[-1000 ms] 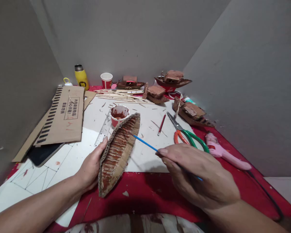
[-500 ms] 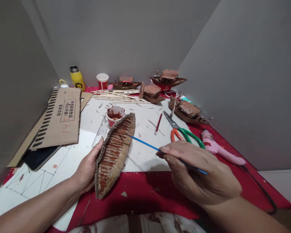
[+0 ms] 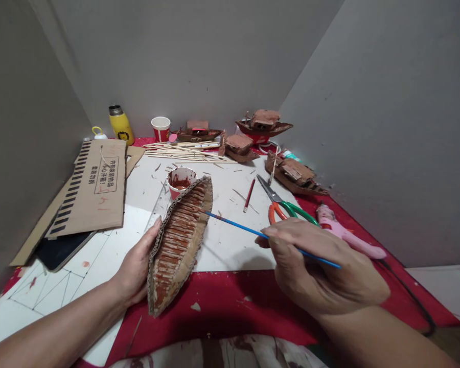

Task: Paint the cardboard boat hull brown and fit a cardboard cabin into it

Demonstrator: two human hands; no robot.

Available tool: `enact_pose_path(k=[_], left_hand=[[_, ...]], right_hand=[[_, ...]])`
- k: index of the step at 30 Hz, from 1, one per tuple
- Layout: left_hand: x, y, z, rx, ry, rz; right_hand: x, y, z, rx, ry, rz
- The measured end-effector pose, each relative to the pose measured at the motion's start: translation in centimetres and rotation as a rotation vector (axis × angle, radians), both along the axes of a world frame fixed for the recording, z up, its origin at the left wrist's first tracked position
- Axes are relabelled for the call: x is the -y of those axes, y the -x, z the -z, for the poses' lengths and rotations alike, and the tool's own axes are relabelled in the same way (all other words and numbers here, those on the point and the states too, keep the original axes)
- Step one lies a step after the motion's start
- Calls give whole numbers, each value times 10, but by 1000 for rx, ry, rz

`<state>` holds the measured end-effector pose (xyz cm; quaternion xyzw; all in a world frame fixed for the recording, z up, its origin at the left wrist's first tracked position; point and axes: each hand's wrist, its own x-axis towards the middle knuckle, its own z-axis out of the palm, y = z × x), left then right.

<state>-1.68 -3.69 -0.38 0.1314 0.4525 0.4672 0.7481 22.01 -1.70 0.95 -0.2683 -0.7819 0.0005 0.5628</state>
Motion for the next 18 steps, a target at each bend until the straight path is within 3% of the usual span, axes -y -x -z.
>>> enact_pose_path(k=[6, 14, 18], left_hand=[[2, -2, 4, -3, 27, -4], [-3, 2, -6, 19, -16, -70], [-2, 1, -6, 36, 10, -36]], right_hand=[[-3, 8, -2, 16, -8, -17], [-1, 2, -10, 83, 28, 60], [0, 3, -16, 157, 12, -16]])
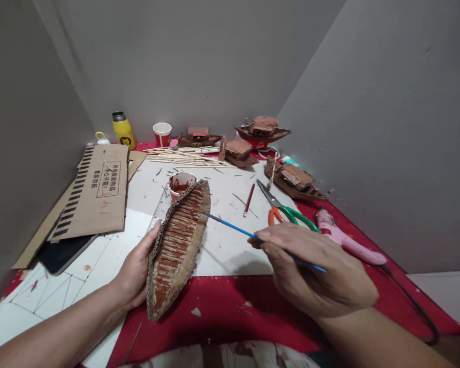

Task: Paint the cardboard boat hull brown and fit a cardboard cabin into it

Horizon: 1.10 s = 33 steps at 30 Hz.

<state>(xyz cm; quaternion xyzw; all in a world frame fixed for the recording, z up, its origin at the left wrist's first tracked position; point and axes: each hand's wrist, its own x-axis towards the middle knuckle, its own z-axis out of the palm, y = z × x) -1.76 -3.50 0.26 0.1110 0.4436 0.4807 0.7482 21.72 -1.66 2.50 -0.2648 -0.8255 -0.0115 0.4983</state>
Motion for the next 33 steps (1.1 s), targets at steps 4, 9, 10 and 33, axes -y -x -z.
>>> enact_pose_path(k=[4, 9, 10, 33], left_hand=[[1, -1, 0, 21, 23, 44], [-2, 4, 3, 14, -17, 51], [-3, 5, 4, 13, -27, 50], [-2, 6, 12, 70, -61, -25]], right_hand=[[-4, 5, -4, 100, -4, -38], [-5, 6, -5, 106, -13, 10], [-4, 5, -6, 108, -7, 15], [-10, 6, 3, 174, -101, 31]])
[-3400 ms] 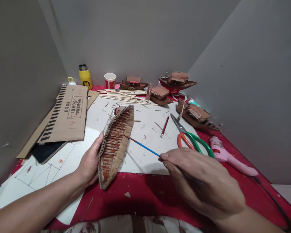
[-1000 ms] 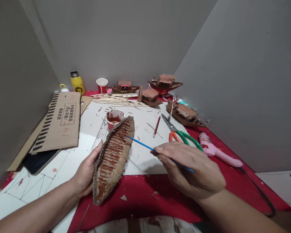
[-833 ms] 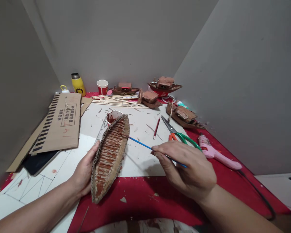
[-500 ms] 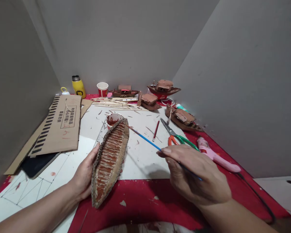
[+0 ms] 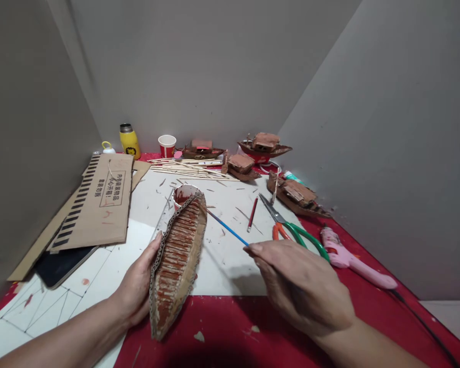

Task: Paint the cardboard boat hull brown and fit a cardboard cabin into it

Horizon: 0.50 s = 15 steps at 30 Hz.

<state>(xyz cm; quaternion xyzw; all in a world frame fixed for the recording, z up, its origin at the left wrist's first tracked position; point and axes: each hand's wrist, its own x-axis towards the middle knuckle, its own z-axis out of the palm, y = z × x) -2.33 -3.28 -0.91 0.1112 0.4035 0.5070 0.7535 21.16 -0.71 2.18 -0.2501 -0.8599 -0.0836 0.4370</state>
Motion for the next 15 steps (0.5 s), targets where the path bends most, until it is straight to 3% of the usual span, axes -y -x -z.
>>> enact_pose_path(k=[4, 9, 15], left_hand=[[-2, -1, -1, -47, 19, -76], [-5, 0, -2, -27, 66, 6], [-8, 2, 0, -34, 80, 67]], right_hand=[[-1, 5, 4, 31, 74, -32], [4, 5, 5, 55, 169, -161], [8, -2, 12, -240, 407, -192]])
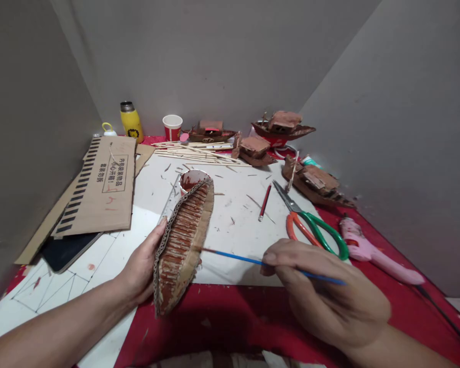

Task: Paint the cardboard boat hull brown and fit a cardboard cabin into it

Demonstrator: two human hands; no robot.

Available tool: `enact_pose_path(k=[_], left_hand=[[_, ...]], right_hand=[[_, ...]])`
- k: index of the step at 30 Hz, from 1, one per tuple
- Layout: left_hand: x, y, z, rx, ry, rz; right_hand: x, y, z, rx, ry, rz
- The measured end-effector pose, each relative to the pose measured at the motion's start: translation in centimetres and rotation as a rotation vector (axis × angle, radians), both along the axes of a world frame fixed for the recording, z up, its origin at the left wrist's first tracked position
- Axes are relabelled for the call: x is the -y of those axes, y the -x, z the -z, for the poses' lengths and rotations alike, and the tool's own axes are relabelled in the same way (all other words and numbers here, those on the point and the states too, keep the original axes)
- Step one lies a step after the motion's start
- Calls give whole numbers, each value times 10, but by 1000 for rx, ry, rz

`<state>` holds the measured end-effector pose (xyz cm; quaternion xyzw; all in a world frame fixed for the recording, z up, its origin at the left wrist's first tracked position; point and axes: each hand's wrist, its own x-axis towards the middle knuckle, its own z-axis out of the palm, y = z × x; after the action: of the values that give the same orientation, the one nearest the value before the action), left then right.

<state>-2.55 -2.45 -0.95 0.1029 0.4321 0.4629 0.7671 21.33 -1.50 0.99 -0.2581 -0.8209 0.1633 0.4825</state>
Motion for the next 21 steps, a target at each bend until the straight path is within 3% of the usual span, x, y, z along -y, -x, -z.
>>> enact_pose_path(k=[4, 6, 12, 18, 21], left_hand=[[-2, 1, 4, 10, -10, 46], [-1, 2, 6, 13, -44, 56], [1, 0, 7, -16, -123, 54], [0, -1, 9, -24, -164, 46], [-1, -2, 8, -21, -162, 50]], right_hand=[[1, 9, 10, -82, 285, -84], [-1, 12, 15, -67, 346, -133], [-9, 5, 16, -66, 101, 64], [-4, 10, 7, -4, 183, -139], [-5, 7, 9, -11, 108, -42]])
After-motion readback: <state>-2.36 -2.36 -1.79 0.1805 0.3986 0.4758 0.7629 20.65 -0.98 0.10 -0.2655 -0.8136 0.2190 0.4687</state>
